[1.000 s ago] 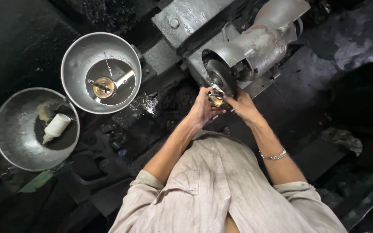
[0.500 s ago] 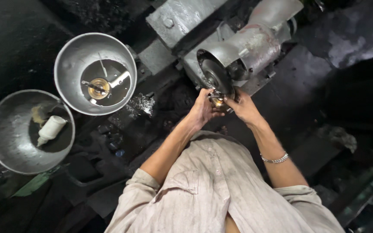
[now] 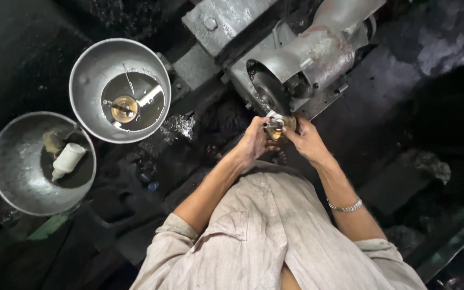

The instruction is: The person holds a small cylindrical metal part against a rotating grinding wheel, repeatedly rotating the part to grind its edges and surfaces. The person continues this process for the duration of the clip.

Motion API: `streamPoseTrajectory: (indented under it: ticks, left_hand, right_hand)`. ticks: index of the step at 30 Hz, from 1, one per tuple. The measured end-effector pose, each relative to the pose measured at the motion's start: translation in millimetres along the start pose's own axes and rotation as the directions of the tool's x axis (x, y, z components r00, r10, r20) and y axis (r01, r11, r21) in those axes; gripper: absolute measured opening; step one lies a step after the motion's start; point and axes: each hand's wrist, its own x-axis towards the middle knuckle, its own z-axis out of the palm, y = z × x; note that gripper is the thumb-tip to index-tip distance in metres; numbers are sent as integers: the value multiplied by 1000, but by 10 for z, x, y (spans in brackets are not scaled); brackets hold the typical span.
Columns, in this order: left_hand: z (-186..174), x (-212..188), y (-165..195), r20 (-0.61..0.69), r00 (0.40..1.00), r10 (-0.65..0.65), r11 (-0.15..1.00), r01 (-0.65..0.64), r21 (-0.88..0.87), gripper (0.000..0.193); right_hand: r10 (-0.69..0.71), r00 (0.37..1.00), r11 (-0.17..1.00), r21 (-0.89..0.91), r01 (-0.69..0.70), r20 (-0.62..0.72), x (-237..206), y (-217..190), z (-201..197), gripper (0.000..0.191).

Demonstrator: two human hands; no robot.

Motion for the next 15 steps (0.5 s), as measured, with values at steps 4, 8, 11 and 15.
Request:
streamPoseTrajectory:
  ticks: [4, 8, 11, 15]
  left_hand:
    - [35, 122, 92, 59, 998, -13, 998, 16, -52, 73]
    - [-100, 116, 126, 60, 998, -18, 977, 31, -213, 78]
    - [-191, 89, 137, 60, 998, 3, 974, 11, -227, 77]
    - [-170, 31, 118, 13, 999, 45, 983, -42, -177, 74]
  right_hand:
    - [-38, 999, 999, -31, 39, 32, 64, -125, -96, 35]
    - [-48, 995, 992, -108, 57, 87, 247, -202, -50, 36]
    - [-27, 994, 998, -51, 32, 105, 348, -182, 73, 39]
    - [-35, 994, 995, -85, 44, 105, 351, -111, 169, 36]
